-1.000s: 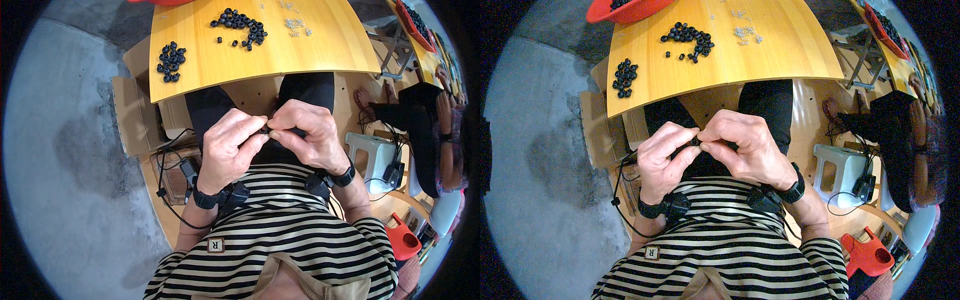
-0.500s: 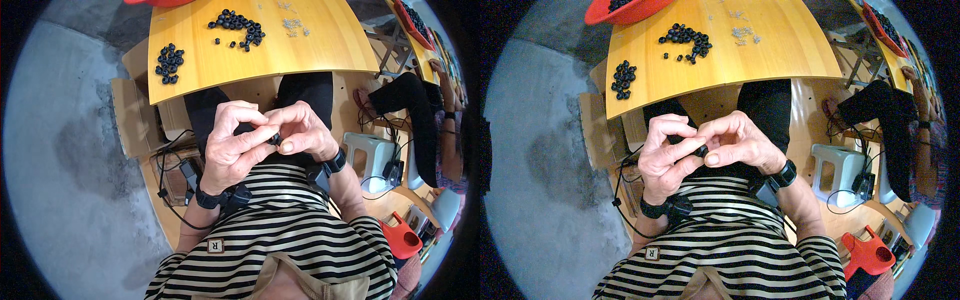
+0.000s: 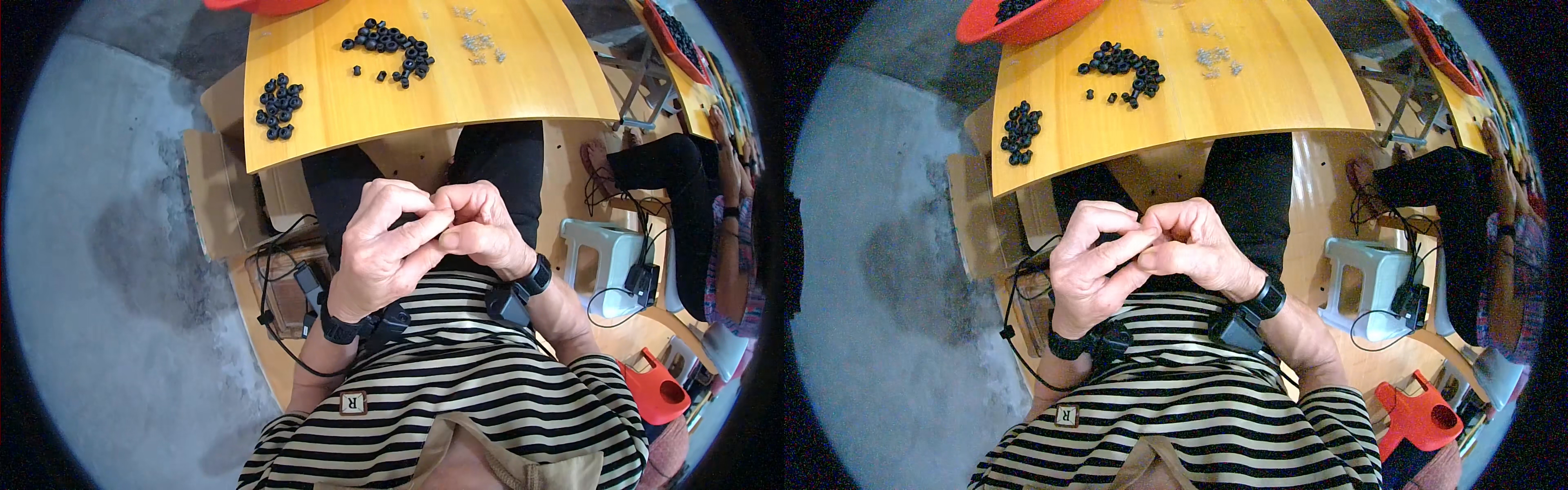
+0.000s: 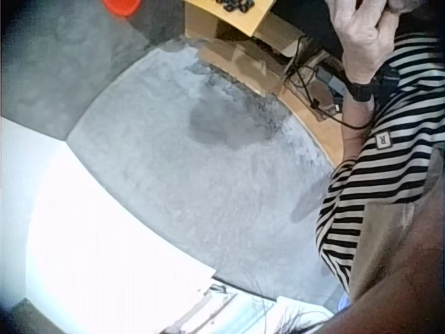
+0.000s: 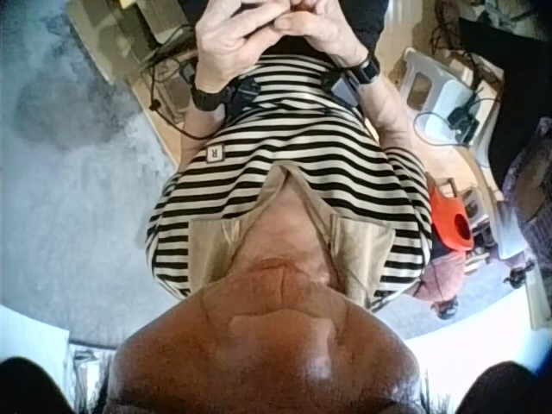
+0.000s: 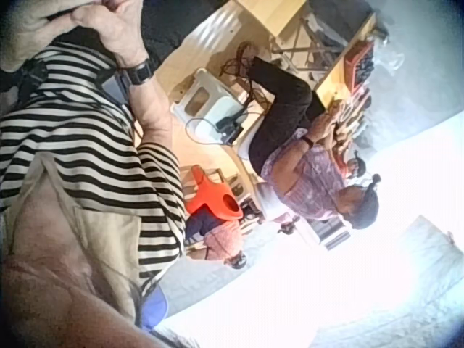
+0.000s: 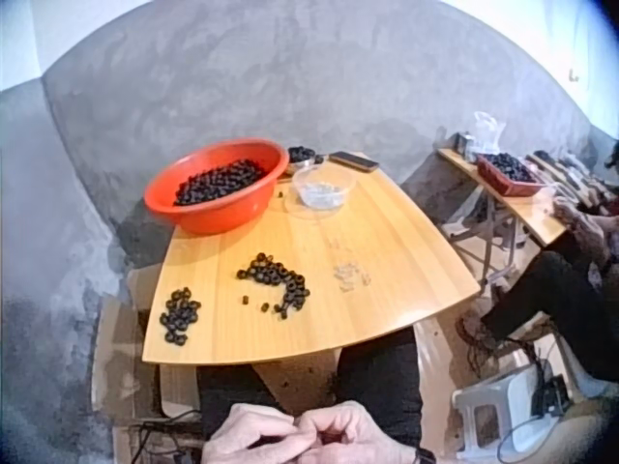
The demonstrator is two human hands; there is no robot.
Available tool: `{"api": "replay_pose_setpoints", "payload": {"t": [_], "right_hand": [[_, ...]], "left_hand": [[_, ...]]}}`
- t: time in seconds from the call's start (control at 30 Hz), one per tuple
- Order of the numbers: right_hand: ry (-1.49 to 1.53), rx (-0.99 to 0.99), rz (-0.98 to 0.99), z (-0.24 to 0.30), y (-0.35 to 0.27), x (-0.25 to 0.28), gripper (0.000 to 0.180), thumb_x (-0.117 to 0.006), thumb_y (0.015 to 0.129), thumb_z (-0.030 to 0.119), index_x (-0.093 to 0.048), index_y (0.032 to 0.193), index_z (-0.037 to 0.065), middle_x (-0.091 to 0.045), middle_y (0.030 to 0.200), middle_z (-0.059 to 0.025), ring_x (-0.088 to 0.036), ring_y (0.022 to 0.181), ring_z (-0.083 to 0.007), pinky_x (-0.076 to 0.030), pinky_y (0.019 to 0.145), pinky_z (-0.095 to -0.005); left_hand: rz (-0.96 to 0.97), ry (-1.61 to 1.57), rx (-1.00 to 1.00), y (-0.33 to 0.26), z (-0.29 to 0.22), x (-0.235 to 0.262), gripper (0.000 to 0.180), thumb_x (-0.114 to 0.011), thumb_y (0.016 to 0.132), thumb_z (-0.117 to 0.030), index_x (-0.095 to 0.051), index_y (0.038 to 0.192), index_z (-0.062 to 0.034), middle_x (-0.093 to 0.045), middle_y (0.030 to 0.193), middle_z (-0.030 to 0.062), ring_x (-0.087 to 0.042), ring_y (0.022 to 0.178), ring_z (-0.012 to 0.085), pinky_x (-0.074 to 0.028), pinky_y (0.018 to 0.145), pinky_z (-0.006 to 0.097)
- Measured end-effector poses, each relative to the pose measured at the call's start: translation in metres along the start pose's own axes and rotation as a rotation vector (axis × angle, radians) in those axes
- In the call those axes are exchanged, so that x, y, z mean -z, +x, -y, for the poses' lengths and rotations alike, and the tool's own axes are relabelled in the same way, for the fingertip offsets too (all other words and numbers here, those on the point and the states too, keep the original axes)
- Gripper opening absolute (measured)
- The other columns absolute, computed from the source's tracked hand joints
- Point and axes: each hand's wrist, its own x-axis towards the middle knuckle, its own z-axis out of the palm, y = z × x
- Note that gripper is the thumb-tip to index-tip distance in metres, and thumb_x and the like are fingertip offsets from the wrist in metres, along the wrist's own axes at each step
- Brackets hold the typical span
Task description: Insert small metal or plastic rings into black rubber/plastic grommets or plugs.
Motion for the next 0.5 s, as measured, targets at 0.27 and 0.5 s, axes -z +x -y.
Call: {"api": "replay_pose_setpoints", "payload": {"t": [0.27, 0.5], "right_hand": [[0.113, -0.029, 0.071, -0.0039, -0.0006, -0.0043, 0.019, -0.072, 0.083, 0.019, -0.061, 0.077, 0.005, -0.056, 0.072, 0.0054, -0.045, 0.065, -0.0028, -0.035, 0.059, -0.0204], [0.247, -0.155, 0.130, -0.0073, 0.0051, -0.0016, 0.026, -0.080, 0.077, 0.017, -0.068, 0.093, 0.000, -0.063, 0.078, 0.0029, -0.054, 0.069, -0.0037, -0.042, 0.063, -0.0195]], "left_hand": [[0.040, -0.046, -0.021, -0.0001, -0.0006, 0.0045, 0.028, -0.081, 0.065, -0.004, -0.072, 0.091, 0.0002, -0.063, 0.089, 0.0072, -0.061, 0.083, 0.0260, -0.050, 0.071, 0.035], [0.063, -0.041, -0.015, -0.0008, 0.0005, 0.0009, 0.025, -0.079, 0.067, -0.005, -0.073, 0.090, 0.0002, -0.064, 0.087, 0.0065, -0.062, 0.083, 0.0251, -0.051, 0.071, 0.034]]}}
